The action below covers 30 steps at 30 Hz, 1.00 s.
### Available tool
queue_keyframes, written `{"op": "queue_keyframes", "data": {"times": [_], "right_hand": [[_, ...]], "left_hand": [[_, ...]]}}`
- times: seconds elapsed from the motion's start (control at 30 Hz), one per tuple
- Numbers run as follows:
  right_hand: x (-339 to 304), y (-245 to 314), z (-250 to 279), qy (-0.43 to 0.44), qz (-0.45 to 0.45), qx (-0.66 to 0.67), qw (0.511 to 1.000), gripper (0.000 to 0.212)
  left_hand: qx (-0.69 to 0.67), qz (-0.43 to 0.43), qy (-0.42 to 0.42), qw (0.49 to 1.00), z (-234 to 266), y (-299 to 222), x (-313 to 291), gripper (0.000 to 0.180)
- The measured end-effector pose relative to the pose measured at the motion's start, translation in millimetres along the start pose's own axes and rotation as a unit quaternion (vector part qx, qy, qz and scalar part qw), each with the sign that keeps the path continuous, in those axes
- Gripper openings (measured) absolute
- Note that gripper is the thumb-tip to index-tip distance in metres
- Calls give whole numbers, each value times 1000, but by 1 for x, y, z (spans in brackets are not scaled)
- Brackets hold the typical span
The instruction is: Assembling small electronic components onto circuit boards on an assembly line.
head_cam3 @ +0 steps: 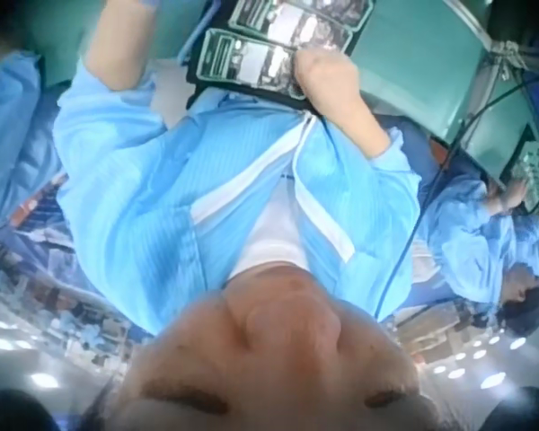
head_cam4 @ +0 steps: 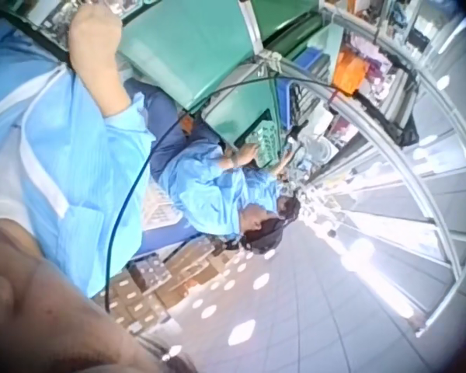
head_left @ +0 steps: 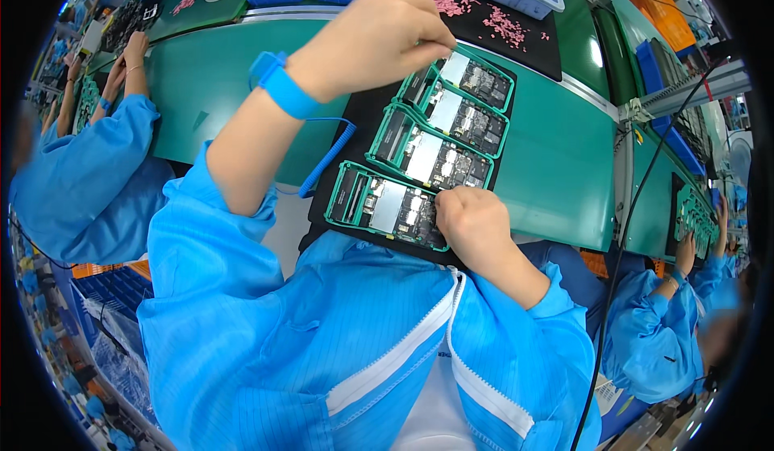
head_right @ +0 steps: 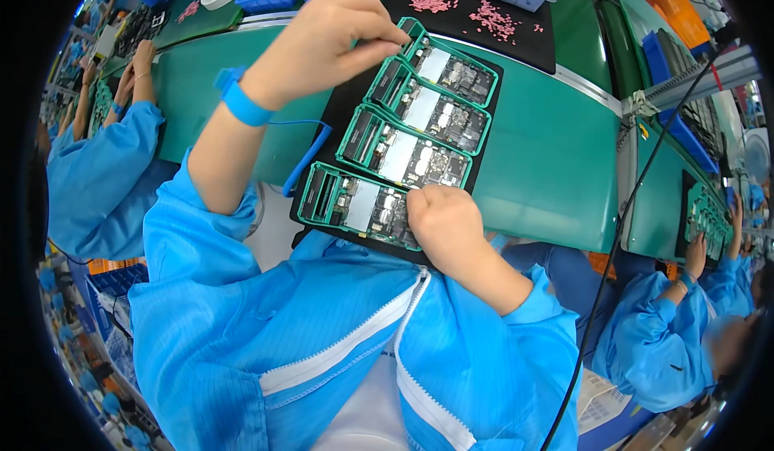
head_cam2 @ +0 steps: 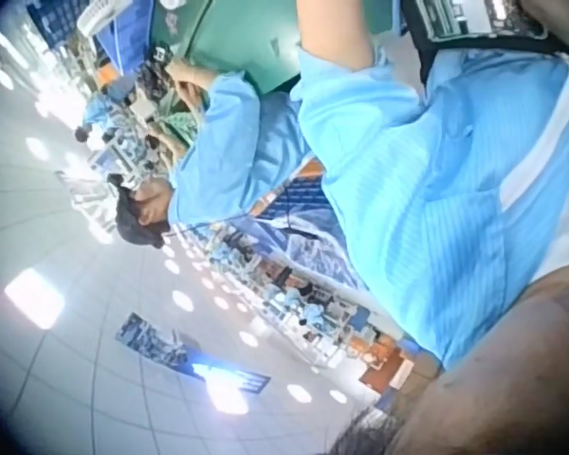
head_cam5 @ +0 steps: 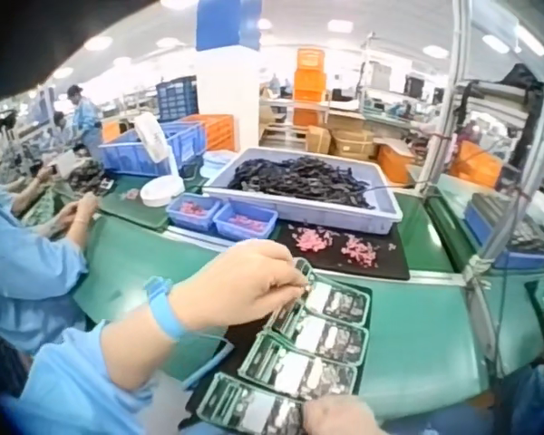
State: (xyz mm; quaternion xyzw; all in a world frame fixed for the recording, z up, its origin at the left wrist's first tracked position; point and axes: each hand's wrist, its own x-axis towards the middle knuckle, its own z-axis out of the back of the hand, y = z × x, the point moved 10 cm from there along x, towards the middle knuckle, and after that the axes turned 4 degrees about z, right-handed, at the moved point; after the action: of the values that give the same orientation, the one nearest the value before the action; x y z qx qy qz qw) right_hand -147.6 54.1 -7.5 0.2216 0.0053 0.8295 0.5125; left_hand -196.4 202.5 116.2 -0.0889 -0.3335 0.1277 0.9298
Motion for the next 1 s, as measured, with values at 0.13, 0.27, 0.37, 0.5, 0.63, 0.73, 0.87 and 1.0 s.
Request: {"op": "queue_keyframes", "data": {"times": [0.13,0.27,0.37,0.5,0.63,0.73,0.87,1.0], "right_hand": [[3,8,3,38,35,-34,998,9],[-6,8,4,40,70,-13,997,31],[-10,5,3,86,68,7,994,33],[-7,0,2,117,63,35,991,26],[21,-34,17,131,40,243,960,12],[55,-84,35,44,-25,304,951,7],[91,-175,25,-36,-176,264,948,11],[135,-226,7,-59,-183,200,961,9]], "left_hand": [[-19,-90,-61,994,41,-11,15,10],[-89,-186,-131,970,74,-2,23,10],[68,44,39,996,35,54,43,12],[105,47,74,991,-20,112,53,13],[111,147,176,967,-92,183,44,11],[78,158,171,969,-127,201,44,11],[110,162,182,964,-156,215,45,11],[116,162,200,959,-165,217,48,11]]}}
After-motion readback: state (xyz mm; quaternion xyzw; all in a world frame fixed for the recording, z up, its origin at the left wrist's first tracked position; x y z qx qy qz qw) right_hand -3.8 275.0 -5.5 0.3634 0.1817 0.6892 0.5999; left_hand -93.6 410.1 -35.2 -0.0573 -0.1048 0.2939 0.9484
